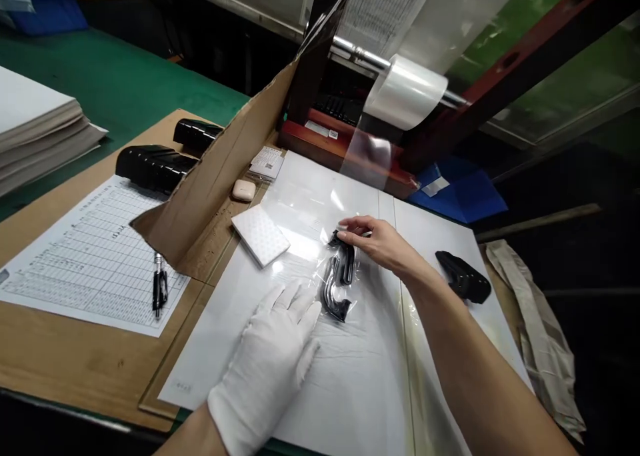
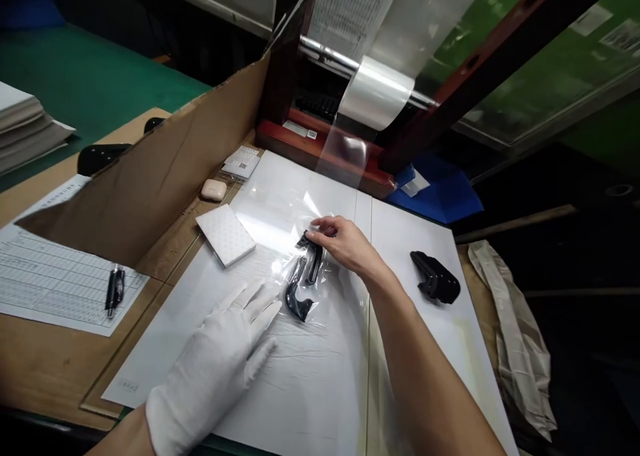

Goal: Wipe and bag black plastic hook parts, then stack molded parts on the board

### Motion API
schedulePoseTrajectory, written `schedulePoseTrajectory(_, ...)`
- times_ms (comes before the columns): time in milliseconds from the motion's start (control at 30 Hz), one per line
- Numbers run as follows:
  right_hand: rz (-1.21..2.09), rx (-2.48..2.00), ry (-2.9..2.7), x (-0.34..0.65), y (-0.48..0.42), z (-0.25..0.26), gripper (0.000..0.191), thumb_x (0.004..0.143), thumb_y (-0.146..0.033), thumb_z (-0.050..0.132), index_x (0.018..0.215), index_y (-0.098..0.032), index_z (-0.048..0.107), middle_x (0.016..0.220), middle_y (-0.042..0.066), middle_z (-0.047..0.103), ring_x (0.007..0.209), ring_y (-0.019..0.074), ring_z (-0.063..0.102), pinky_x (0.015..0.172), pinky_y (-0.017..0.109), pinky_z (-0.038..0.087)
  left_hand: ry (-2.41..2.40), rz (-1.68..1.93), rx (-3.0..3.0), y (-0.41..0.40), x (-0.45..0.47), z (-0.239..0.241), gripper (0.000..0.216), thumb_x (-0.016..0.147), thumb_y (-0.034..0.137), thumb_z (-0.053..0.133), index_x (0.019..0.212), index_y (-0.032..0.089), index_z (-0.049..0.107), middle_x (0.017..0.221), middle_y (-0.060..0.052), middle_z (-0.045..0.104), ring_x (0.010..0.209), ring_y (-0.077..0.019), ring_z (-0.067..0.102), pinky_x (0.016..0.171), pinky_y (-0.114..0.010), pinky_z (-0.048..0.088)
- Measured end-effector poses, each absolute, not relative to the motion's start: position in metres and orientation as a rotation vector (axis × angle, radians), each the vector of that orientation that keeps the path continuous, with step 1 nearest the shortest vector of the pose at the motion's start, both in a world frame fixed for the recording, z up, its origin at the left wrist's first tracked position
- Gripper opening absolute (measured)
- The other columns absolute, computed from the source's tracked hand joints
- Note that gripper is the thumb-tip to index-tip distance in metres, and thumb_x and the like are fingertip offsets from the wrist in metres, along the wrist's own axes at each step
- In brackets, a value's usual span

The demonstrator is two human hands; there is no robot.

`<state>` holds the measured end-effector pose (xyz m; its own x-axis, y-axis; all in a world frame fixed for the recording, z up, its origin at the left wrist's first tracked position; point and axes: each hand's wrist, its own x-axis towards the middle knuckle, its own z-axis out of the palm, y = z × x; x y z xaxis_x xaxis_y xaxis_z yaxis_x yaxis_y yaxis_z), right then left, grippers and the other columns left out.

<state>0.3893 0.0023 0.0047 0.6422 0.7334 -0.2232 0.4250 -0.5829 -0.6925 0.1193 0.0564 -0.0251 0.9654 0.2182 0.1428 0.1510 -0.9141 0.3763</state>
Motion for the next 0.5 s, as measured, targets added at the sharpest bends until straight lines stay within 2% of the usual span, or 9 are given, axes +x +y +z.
schedulePoseTrajectory(100, 0.302, -2.273, -0.764, 0.367, -0.019, 0.010, 0.037, 0.092, -0.048, 0.063, 0.116, -0.020, 0.067, 0.107, 0.008, 0.066, 0.094, 0.0225, 0.061, 0.090, 0.041, 0.048, 0.306, 0.339, 2.733, 0.059, 0.122, -0.026, 0.037, 0.098, 0.023, 0.051, 0.133, 0.014, 0.060, 0.145, -0.012, 0.059, 0.134, -0.0334, 0.052, 0.110, -0.053, 0.047)
schedulePoseTrajectory(167, 0.169, -2.238, -0.709, 0.343, -0.046, 0.019, 0.034, 0.097, -0.049, 0.056, 0.114, -0.022, 0.065, 0.107, 0.007, 0.065, 0.094, 0.0218, 0.060, 0.090, 0.040, 0.049, 0.341, 0.356, 2.715, 0.062, 0.125, -0.023, 0.030, 0.098, 0.021, 0.053, 0.127, 0.016, 0.063, 0.135, -0.010, 0.065, 0.121, -0.0297, 0.059, 0.103, -0.049, 0.050)
schedulePoseTrajectory(300, 0.393, -2.169, -0.887, 0.292, -0.101, 0.019, 0.027, 0.096, -0.048, 0.062, 0.108, -0.025, 0.067, 0.099, 0.004, 0.068, 0.089, 0.0208, 0.064, 0.078, 0.035, 0.054, 0.383, 0.246, 2.745, 0.068, 0.138, -0.011, 0.014, 0.098, 0.022, 0.057, 0.105, 0.020, 0.069, 0.113, -0.006, 0.068, 0.099, -0.0256, 0.059, 0.088, -0.042, 0.051)
schedulePoseTrajectory(367, 0.457, -2.158, -0.990, 0.274, -0.115, 0.006, 0.018, 0.097, -0.039, 0.063, 0.106, -0.025, 0.067, 0.101, 0.004, 0.066, 0.094, 0.0221, 0.063, 0.081, 0.037, 0.053, 0.370, 0.198, 2.805, 0.071, 0.148, -0.006, 0.018, 0.100, 0.020, 0.051, 0.096, 0.018, 0.069, 0.103, -0.009, 0.067, 0.092, -0.0267, 0.057, 0.080, -0.041, 0.050)
schedulePoseTrajectory(433, 0.380, -2.149, -1.002, 0.263, -0.118, -0.006, 0.008, 0.098, -0.029, 0.061, 0.099, -0.023, 0.067, 0.103, 0.005, 0.064, 0.100, 0.0234, 0.059, 0.088, 0.040, 0.049, 0.336, 0.162, 2.863, 0.073, 0.157, -0.003, 0.024, 0.099, 0.014, 0.046, 0.090, 0.014, 0.068, 0.095, -0.012, 0.065, 0.086, -0.0278, 0.056, 0.073, -0.040, 0.048)
schedulePoseTrajectory(500, 0.311, -2.112, -1.003, 0.257, -0.118, -0.011, 0.010, 0.099, -0.022, 0.059, 0.092, -0.023, 0.066, 0.100, 0.004, 0.063, 0.100, 0.0229, 0.057, 0.091, 0.041, 0.046, 0.281, 0.120, 2.907, 0.073, 0.160, 0.000, 0.025, 0.096, 0.007, 0.044, 0.085, 0.013, 0.066, 0.090, -0.014, 0.063, 0.082, -0.0276, 0.056, 0.070, -0.040, 0.048)
